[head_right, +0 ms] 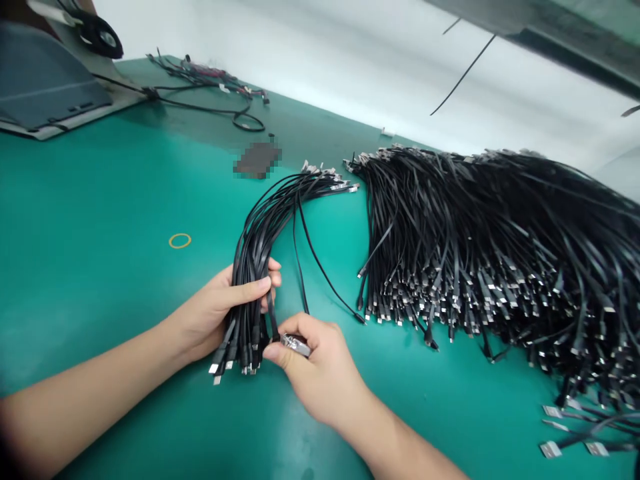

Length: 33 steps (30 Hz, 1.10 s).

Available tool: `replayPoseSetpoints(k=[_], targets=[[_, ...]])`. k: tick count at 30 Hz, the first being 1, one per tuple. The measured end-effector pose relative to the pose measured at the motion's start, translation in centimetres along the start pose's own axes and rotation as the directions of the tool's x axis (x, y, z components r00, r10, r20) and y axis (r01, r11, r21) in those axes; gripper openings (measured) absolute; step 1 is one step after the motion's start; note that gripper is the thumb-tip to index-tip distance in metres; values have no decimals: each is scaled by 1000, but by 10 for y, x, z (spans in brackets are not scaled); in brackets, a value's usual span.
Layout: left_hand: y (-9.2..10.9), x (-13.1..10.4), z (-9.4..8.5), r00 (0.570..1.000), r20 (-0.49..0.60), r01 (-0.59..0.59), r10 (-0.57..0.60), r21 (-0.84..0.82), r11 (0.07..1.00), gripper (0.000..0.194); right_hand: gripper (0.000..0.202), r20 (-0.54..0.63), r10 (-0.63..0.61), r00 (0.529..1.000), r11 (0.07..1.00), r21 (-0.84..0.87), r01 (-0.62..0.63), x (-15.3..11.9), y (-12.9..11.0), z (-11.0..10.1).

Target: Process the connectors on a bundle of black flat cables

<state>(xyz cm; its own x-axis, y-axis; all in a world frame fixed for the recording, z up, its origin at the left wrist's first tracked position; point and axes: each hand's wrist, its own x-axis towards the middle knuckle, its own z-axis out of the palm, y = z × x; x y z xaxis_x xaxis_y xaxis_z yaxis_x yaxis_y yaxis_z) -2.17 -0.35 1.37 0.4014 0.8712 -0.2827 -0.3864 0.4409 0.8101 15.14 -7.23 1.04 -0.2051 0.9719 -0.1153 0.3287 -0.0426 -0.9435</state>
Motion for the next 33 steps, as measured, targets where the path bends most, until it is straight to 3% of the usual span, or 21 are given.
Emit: replayPoseSetpoints(k=[7,21,27,30,33], targets=[[2,-1,1,994,111,16,-11,-44,999,38,43,86,-2,996,975,222,-18,3,-1,-10],[-3,-3,4,990,139,32,-35,23,999,43,35,237,3,971,972,227,-58,4,-1,-16],[-6,-2,3,997,34,-75,70,185,980,34,31,154,12,988,999,47,-20,2,0,-13],[-5,-2,3,997,75,-21,9,164,986,37,36,227,6,974,999,47,-17,3,0,-16],[-4,-1,3,985,169,13,-31,106,994,43,38,270,1,963,985,164,-47,5,-1,-21]])
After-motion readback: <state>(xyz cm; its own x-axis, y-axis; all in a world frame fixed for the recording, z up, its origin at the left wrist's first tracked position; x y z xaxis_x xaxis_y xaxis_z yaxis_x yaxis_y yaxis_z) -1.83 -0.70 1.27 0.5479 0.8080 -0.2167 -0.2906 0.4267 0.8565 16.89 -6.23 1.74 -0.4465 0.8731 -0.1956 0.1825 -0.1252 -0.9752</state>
